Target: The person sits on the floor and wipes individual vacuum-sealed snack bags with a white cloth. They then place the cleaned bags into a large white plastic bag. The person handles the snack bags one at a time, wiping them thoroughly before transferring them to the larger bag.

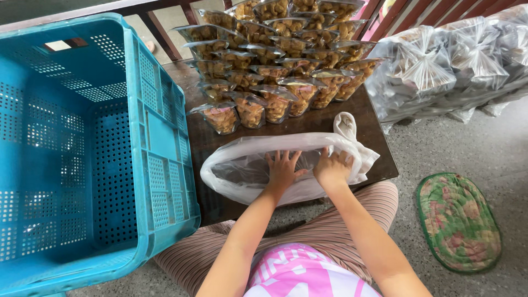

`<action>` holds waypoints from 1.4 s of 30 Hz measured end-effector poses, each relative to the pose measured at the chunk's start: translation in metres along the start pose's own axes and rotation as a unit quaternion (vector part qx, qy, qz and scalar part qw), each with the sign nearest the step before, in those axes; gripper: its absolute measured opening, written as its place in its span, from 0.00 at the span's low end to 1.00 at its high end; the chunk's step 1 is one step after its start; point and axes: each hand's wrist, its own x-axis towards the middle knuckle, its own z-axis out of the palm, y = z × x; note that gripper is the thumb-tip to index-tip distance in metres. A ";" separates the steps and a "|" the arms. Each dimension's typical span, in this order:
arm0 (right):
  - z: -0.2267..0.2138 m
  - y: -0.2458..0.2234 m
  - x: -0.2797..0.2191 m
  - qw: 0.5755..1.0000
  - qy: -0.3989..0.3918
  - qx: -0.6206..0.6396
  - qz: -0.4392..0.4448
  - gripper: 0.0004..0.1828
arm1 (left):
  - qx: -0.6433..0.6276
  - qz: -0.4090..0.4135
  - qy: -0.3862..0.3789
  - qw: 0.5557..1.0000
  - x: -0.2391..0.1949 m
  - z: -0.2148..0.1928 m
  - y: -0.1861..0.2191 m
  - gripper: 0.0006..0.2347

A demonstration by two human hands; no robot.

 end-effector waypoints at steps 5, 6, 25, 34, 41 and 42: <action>0.021 -0.012 0.016 0.953 0.075 0.165 -0.241 0.39 | -0.026 0.108 0.155 0.982 -0.007 0.009 -0.012 0.31; 0.027 -0.013 0.019 0.911 0.081 0.249 -0.318 0.39 | -0.037 0.127 0.176 0.975 -0.010 0.008 -0.014 0.29; 0.011 -0.047 0.007 0.948 -0.022 -0.074 -0.308 0.56 | -0.012 -0.174 0.070 0.982 -0.028 -0.064 -0.094 0.22; -0.012 -0.085 -0.048 0.904 -0.219 -0.040 -0.365 0.45 | -0.127 -0.083 0.038 0.988 0.056 -0.021 -0.090 0.13; -0.033 -0.055 -0.045 0.877 -0.245 0.004 -0.414 0.51 | -0.047 -0.035 0.097 0.994 0.061 -0.012 -0.092 0.14; -0.030 -0.051 -0.040 0.876 -0.249 0.029 -0.413 0.52 | -0.031 -0.025 0.109 0.993 0.057 -0.009 -0.093 0.15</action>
